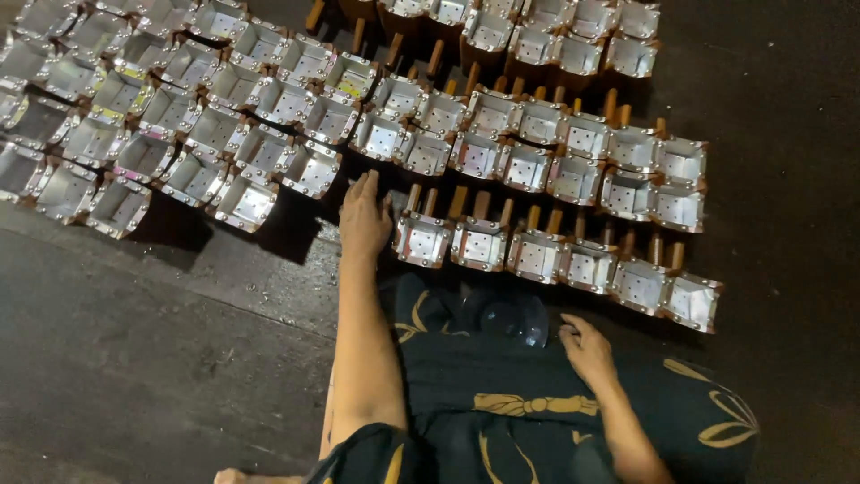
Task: Filling a grid of small rectangular frames with metal rings by hand while sitting on the floor.
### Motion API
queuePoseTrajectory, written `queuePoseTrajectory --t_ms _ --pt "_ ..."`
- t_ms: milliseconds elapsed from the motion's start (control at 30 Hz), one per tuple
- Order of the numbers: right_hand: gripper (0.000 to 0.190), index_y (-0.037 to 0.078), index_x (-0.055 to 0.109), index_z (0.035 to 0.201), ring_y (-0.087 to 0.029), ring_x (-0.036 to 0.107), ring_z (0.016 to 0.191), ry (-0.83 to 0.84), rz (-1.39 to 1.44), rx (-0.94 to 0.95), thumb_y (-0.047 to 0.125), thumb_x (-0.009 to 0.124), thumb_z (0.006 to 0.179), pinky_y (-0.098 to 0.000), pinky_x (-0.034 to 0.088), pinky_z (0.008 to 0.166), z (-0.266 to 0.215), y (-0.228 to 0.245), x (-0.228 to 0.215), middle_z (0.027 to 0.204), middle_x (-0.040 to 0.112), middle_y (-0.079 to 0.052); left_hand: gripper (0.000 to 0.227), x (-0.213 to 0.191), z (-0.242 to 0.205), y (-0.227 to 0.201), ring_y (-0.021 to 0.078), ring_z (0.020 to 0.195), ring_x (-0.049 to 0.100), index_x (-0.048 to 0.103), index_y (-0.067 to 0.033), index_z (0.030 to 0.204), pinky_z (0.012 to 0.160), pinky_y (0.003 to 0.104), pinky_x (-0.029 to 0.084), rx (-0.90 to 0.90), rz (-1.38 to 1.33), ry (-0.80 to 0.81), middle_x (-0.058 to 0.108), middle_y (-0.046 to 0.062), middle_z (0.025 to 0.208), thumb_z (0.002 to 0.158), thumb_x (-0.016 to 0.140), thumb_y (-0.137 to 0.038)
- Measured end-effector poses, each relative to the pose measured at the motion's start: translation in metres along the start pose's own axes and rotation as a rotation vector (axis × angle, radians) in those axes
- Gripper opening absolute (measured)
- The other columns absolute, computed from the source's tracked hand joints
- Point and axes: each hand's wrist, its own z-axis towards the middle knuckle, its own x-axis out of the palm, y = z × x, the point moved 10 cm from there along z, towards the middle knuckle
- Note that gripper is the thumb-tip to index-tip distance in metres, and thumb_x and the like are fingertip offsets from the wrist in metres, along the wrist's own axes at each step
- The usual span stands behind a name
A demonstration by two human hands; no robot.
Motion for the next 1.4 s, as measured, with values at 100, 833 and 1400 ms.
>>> queuePoseTrajectory --t_ms 100,833,1400 --pt "0.036 0.004 0.066 0.131 -0.036 0.074 0.091 0.059 0.245 0.048 0.01 0.06 0.096 -0.0397 0.063 0.074 0.013 -0.007 0.022 0.115 0.068 -0.033 0.049 -0.012 -0.051 -0.009 0.0407 0.131 0.055 0.063 -0.0083 0.139 0.106 0.054 0.046 0.093 -0.032 0.004 0.059 0.022 0.141 0.091 0.07 -0.015" --pt "0.037 -0.003 0.065 0.122 -0.023 0.068 0.061 0.124 0.659 -0.15 -0.002 0.067 0.085 -0.031 0.061 0.046 0.039 -0.007 0.066 0.089 0.069 -0.019 0.013 -0.199 -0.257 -0.042 0.0281 0.077 0.073 0.076 -0.0185 0.079 0.074 0.036 0.054 0.106 -0.197 -0.598 0.074 0.004 0.074 0.091 0.079 -0.018" --pt "0.03 0.001 0.067 0.117 -0.021 0.072 0.064 0.126 0.854 -0.311 0.001 0.068 0.087 -0.0312 0.062 0.05 -0.025 0.223 0.018 0.086 0.072 -0.011 0.022 -0.258 -0.327 -0.117 0.0152 0.078 0.067 0.064 -0.0011 0.109 0.077 0.029 0.056 0.255 -1.116 0.034 0.073 0.012 0.086 0.09 0.074 -0.003"
